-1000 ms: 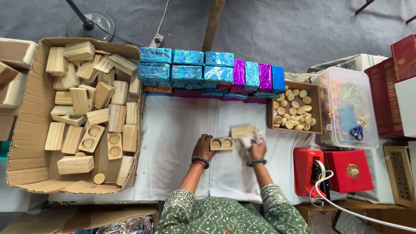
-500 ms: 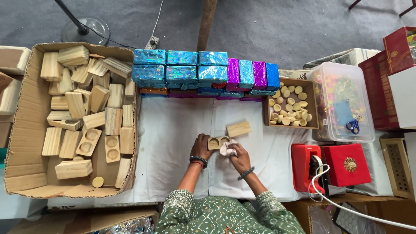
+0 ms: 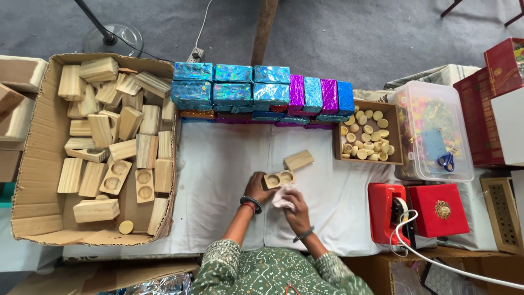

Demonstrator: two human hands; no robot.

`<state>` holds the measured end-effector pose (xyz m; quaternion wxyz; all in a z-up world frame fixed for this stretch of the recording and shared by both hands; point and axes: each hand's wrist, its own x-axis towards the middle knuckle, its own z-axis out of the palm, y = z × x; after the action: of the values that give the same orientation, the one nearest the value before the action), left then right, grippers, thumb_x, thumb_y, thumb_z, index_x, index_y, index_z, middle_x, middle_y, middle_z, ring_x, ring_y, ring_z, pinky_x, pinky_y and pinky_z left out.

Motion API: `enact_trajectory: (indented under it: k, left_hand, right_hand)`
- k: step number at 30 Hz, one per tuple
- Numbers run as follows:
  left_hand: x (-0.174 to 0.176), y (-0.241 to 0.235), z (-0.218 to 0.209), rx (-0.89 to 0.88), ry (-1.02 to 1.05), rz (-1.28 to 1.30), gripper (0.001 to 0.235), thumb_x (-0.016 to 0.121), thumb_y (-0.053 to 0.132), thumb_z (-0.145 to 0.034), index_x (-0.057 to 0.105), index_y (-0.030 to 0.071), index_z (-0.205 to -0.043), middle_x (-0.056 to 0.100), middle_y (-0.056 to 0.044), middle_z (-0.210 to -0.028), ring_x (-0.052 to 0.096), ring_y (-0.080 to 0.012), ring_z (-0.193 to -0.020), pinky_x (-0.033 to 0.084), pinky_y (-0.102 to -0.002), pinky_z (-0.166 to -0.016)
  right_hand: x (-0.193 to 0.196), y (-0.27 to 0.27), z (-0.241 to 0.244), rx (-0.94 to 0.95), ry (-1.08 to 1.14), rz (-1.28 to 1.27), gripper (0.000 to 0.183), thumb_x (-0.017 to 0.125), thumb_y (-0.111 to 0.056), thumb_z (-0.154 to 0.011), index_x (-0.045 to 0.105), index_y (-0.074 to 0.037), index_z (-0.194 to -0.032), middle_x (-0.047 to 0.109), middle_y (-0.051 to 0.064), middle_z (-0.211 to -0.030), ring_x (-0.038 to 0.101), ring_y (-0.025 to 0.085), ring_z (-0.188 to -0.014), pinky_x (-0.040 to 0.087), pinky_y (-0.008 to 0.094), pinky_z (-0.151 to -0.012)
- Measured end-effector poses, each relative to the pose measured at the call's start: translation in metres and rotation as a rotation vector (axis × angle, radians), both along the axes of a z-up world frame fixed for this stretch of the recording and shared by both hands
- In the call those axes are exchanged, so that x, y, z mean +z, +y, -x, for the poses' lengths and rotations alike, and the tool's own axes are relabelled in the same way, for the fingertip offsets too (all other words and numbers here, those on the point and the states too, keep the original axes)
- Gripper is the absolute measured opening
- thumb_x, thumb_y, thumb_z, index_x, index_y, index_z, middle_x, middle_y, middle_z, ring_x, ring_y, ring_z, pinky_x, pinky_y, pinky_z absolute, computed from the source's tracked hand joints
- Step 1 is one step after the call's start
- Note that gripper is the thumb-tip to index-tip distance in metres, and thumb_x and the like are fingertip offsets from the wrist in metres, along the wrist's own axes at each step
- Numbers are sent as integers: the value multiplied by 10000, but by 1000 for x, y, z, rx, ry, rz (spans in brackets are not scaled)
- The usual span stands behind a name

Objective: The person wipes a rectangular wooden block with two circular indentations using a white cloth. They then pick up small, round wooden discs from a box and wipe each one individually with the cloth before placing them back.

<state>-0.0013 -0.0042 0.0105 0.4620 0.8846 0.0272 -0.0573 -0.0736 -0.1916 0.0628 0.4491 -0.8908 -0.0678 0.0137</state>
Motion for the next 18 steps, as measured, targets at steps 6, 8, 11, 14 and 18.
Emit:
enact_trajectory:
  k: [6, 8, 11, 14, 18]
  left_hand:
    - [-41, -17, 11, 61, 205, 550, 881, 917, 328, -741, 469, 57, -1450, 702, -98, -1216, 696, -187, -1086, 558, -306, -951]
    - [-50, -21, 16, 14, 179, 616, 926, 923, 307, -771, 437, 44, -1514, 702, -97, -1252, 682, -153, -1116, 541, -276, -962]
    - [-70, -25, 17, 16, 452, 939, 840, 852, 221, -844, 478, 18, -1569, 717, -147, -1078, 668, -181, -916, 594, -308, -813]
    - [-73, -20, 16, -46, 417, 1021, 784, 782, 67, -825, 447, 40, -1533, 724, -90, -1112, 692, -124, -942, 623, -269, -849]
    - [-78, -10, 24, 3, 490, 1172, 725, 718, 46, -850, 478, 22, -1534, 707, -64, -1065, 697, -133, -911, 621, -294, -818]
  right_hand:
    - [17, -13, -8, -338, -65, -108, 523, 611, 75, -800, 656, -55, -1305, 541, 145, -1445, 532, 332, -1364, 465, 387, -1119]
    - [28, -5, -16, -339, -124, -82, 592, 593, 102, -777, 636, -53, -1347, 529, 156, -1470, 507, 342, -1396, 442, 404, -1133]
    - [37, 15, -24, -245, -211, 55, 602, 616, 85, -790, 615, -52, -1376, 476, 178, -1528, 469, 375, -1413, 432, 432, -1137]
    - [41, 26, -16, -94, -314, 233, 622, 656, 87, -746, 630, -56, -1350, 460, 183, -1538, 424, 422, -1423, 416, 464, -1155]
    - [40, 21, 7, 61, -281, 150, 565, 687, 70, -761, 653, -59, -1310, 533, 151, -1474, 520, 401, -1342, 472, 442, -1100]
